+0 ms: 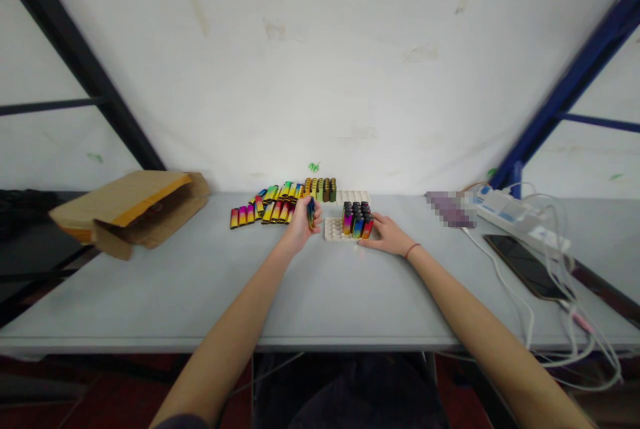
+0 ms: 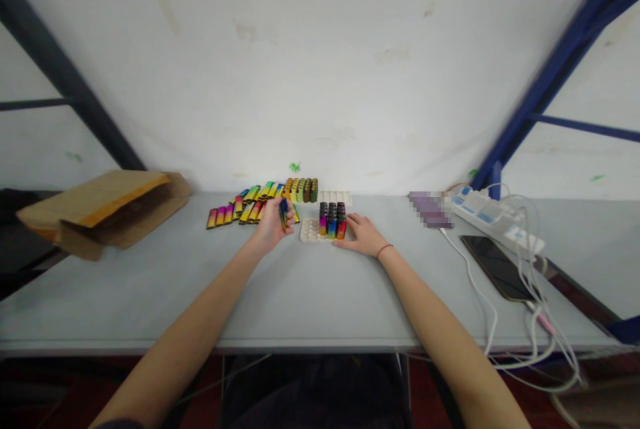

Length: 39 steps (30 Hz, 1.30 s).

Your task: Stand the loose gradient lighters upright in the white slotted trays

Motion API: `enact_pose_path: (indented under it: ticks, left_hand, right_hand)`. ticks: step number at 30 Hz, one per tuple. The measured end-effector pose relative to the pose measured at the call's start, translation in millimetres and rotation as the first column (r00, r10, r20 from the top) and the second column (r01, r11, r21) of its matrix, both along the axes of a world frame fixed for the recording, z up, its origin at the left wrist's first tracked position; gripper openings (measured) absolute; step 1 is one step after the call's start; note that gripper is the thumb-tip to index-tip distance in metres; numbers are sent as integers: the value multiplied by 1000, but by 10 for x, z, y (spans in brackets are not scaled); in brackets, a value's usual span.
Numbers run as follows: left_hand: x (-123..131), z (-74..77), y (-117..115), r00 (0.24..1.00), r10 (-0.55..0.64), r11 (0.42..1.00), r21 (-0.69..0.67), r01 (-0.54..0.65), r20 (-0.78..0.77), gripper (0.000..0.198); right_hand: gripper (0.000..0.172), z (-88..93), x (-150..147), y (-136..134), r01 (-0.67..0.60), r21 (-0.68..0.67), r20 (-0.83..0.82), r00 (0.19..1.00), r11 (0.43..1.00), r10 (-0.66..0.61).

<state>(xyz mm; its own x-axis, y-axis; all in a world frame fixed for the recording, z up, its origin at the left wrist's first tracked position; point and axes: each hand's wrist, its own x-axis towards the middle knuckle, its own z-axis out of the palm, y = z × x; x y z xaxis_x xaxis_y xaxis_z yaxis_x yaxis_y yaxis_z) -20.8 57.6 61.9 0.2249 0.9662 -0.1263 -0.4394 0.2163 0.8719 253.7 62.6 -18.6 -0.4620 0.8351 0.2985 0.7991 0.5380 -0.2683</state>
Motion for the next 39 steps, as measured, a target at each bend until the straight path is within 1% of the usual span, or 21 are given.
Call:
enact_pose_path:
  ticks: [2,5,7,9,12,18,22,26,31,33,35,37,39]
  left_hand:
    - [1,-2,-5,1000,4,1000,-2,-4,9,26]
    - [12,-12,-13,999,27,1000,13,-26,-25,17]
    - [22,-15,-19,998,8,999,38,-5,-67,11]
    - [31,-12,-25,994,-34,997,64,41,-102,9]
    - [42,-2,-31,992,-58,993,94,68,-114,11]
    - [61,-30,-11,994,24,993,120,-10,-108,14]
    - [70,-71,6,993,10,995,102,3,-120,16]
    - [70,-61,10,994,-10,997,74,18,-110,12]
    - [46,-21,21,995,30,996,90,-21,-100,8]
    - [44,-45,30,995,36,994,105,-25,-98,9]
    - [53,-103,38,992,51,992,118,-37,-118,14]
    - [69,-179,43,982,83,986,155,-56,-169,22]
    - [83,-251,46,961,103,971,236,-41,-258,28]
  right_hand:
    - [72,-6,5,5,0,5,9,1000,1000,0]
    - [74,-14,7,5,-5,10,4,1000,1000,5]
    - [76,-17,7,4,-5,10,-1,1000,1000,5]
    - [77,-19,7,3,-2,4,-1,1000,1000,2]
    - [77,-17,6,2,-2,-2,-3,1000,1000,2]
    - [78,2,-8,-9,-3,-5,-7,1000,1000,3]
    - [79,-2,-15,-13,18,-7,13,1000,1000,-18]
    - [78,-11,-13,-9,21,-9,15,1000,1000,-21]
    - [77,-9,-12,-6,19,-12,6,1000,1000,-19]
    - [77,-9,-12,-6,18,-9,-1,1000,1000,-18]
    - [78,-13,-11,-4,15,-5,-7,1000,1000,-15]
    - [78,-20,-7,1,15,-2,-8,1000,1000,-15]
    - [77,-26,-2,5,16,-1,-4,1000,1000,-16]
